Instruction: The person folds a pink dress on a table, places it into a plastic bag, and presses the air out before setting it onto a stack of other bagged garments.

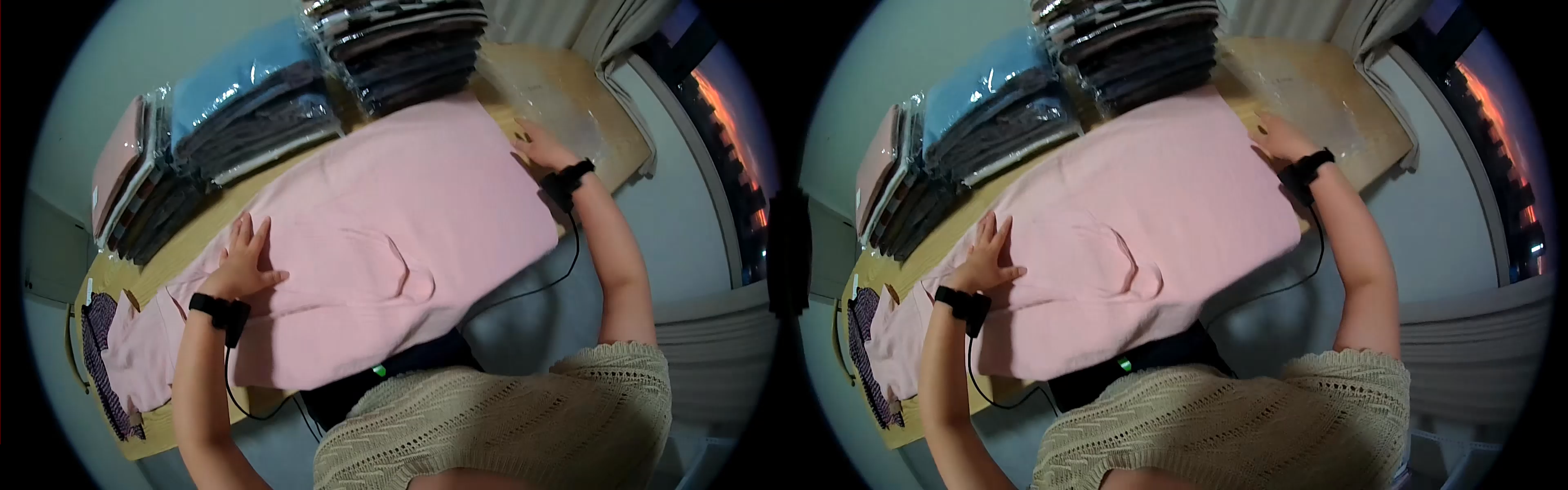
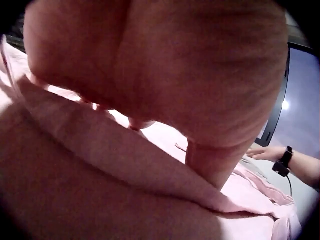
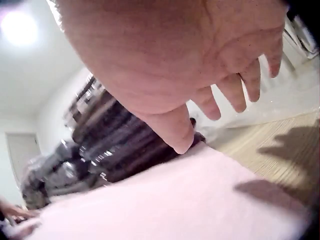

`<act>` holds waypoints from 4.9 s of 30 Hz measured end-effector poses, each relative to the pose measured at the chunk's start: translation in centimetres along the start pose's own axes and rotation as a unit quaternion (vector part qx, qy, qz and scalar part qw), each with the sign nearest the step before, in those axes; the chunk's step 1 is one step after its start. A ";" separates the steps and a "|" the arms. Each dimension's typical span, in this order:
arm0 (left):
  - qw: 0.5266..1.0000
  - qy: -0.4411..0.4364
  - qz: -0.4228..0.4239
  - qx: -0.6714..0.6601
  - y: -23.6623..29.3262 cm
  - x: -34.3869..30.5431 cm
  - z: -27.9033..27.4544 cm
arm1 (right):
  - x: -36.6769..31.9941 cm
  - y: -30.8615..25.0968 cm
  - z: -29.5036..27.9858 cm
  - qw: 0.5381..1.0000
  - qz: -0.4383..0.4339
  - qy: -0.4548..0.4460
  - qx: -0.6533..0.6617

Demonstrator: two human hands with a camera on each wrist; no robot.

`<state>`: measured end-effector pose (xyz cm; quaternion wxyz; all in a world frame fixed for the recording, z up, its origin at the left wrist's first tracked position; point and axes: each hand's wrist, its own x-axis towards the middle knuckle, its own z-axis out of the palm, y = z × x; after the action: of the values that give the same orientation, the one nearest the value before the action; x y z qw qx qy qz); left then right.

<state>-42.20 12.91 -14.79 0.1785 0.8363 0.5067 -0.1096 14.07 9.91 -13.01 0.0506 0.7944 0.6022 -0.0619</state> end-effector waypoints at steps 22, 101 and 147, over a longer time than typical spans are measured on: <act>0.956 0.183 -0.178 -0.141 -9.8 -21.2 6.9 | -19.1 -21.6 5.1 0.842 -0.490 0.128 0.185; 0.954 0.225 -0.199 -0.001 -13.3 -22.7 12.5 | -26.6 3.0 8.1 0.376 -0.024 -0.114 0.919; 0.920 0.347 -0.128 -0.127 -12.0 -22.6 10.6 | -7.4 0.2 8.6 0.940 -0.054 0.180 0.285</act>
<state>-63.28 -4.58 -18.45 0.0807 0.7199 0.6495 0.2308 11.97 1.51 -20.29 -0.2903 0.7396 0.6005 -0.0897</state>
